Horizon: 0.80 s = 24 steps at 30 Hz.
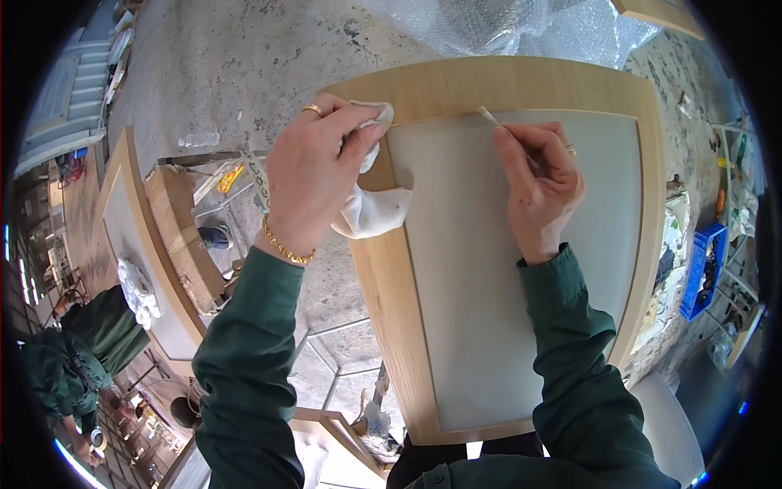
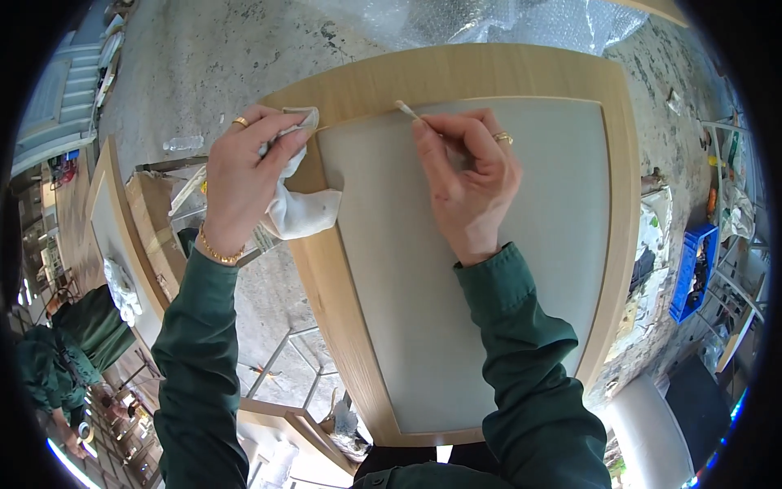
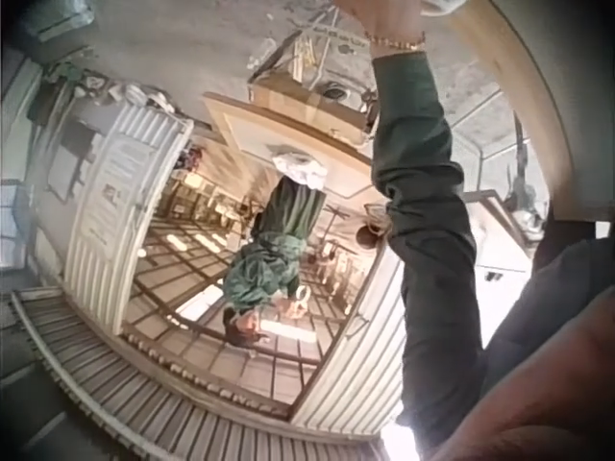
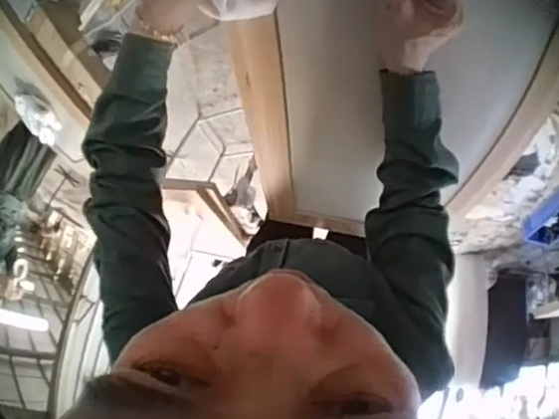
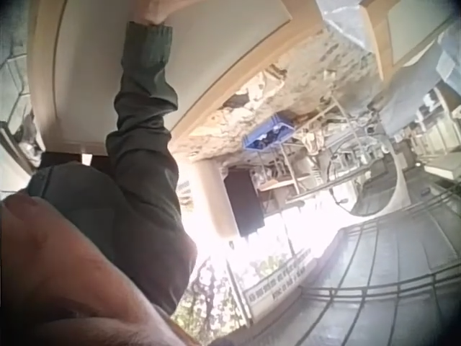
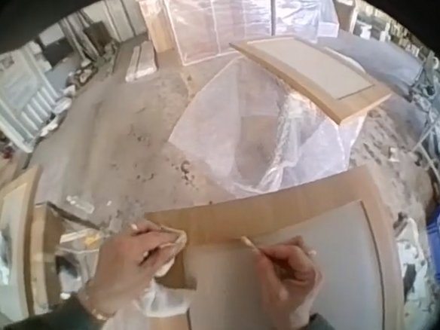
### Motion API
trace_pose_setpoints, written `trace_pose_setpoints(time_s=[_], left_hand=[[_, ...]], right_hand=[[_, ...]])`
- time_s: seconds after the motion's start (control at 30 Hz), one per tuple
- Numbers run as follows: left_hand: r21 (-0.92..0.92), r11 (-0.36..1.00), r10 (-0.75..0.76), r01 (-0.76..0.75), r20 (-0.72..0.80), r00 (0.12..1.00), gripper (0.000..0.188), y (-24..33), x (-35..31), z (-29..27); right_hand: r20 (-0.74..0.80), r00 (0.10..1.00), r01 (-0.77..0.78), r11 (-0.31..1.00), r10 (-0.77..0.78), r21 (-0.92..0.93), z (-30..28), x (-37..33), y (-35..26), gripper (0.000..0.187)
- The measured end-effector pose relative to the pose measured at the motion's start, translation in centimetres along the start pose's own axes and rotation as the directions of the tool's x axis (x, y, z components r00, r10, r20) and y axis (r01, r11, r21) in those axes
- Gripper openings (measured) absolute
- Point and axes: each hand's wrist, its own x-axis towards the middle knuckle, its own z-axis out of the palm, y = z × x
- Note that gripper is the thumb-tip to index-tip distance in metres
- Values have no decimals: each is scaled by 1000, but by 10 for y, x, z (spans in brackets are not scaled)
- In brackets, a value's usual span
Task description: Applying liquid with a cotton swab and wiping wooden frame edges with a cloth.
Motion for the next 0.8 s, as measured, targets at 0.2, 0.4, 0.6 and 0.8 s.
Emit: trace_pose_setpoints(time_s=[0.2, 0.4, 0.6, 0.8], left_hand=[[-63, 993, -92, 98, 90, 992, 17, 7, 7, 8], [-14, 998, 61, -60, 37, 997, 12, 5, 9, 10], [-154, 980, -97, 124, 168, 981, 11, 4, 16, 8], [-30, 1000, 12, -8, 132, 991, 11, 12, 16, 10]], right_hand=[[35, 999, -20, 998, 18, 59, -2, 2, 4, 4], [55, 998, 2, 999, -5, 43, -3, 3, 5, 4], [41, 999, -1, 998, -2, 69, -1, 2, 6, 4], [26, 1000, 16, 997, -18, 77, -2, 2, 7, 4]])
